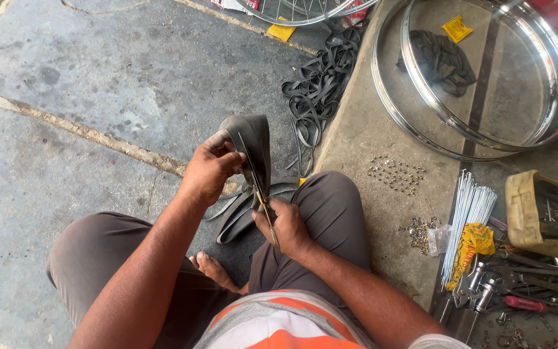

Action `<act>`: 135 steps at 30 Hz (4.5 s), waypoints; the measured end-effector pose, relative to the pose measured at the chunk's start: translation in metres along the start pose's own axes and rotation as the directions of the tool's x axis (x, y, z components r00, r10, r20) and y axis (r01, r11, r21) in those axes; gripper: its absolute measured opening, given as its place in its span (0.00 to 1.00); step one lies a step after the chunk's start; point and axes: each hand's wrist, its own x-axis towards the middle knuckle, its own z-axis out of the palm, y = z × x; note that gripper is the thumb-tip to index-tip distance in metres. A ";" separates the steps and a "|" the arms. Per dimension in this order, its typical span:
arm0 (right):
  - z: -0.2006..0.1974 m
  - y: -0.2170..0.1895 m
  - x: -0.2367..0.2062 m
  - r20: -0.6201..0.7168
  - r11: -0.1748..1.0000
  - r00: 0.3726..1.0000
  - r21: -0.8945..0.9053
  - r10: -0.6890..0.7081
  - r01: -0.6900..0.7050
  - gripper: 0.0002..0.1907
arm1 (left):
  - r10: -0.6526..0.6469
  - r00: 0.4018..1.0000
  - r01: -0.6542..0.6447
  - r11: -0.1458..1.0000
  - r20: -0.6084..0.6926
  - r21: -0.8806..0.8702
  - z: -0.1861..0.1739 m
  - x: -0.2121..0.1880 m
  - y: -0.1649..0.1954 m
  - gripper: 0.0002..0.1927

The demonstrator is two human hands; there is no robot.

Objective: The person sits on the ground and cuts a black rubber bicycle inner tube into strips using scissors, rotating the tube and repositioning it between cuts, with cut pieces accumulating beside them.

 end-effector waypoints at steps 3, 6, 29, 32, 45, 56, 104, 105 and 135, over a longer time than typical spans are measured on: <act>0.001 0.001 0.000 -0.020 0.998 0.999 -0.045 -0.042 0.041 0.09 | 0.032 0.999 -0.033 0.996 -0.010 -0.089 -0.005 0.004 -0.001 0.13; 0.001 0.000 0.000 -0.003 0.999 0.999 -0.039 -0.032 0.032 0.11 | 0.074 0.997 -0.075 0.993 -0.006 -0.091 -0.007 0.006 0.000 0.11; 0.000 -0.003 0.001 0.023 0.999 0.999 -0.014 -0.043 0.043 0.10 | -0.006 0.999 0.002 0.997 -0.052 -0.072 -0.005 0.001 0.008 0.17; -0.003 -0.008 0.001 0.034 1.000 0.999 -0.015 -0.002 0.003 0.11 | -0.031 0.999 0.031 0.998 -0.006 -0.054 -0.001 0.003 0.004 0.18; -0.001 0.002 0.001 0.048 0.999 0.999 -0.038 -0.003 0.005 0.11 | -0.049 0.995 0.054 0.996 -0.082 0.066 0.003 -0.002 0.014 0.12; -0.003 -0.005 -0.001 0.052 0.999 0.998 0.039 -0.030 0.028 0.12 | -0.098 0.995 0.098 0.995 -0.019 0.015 0.004 -0.001 0.019 0.06; 0.000 0.011 0.001 0.076 1.000 0.997 0.025 0.010 -0.012 0.16 | -0.060 0.998 0.060 0.998 -0.016 -0.011 0.002 0.003 0.015 0.04; -0.001 0.012 0.001 0.075 0.999 0.997 0.025 0.017 -0.019 0.16 | -0.059 0.998 0.059 0.998 -0.002 -0.039 0.001 0.003 0.014 0.04; -0.001 0.004 -0.001 0.056 1.000 0.998 0.005 -0.002 0.002 0.13 | -0.122 0.992 0.110 0.969 0.041 0.220 -0.003 0.003 0.023 0.10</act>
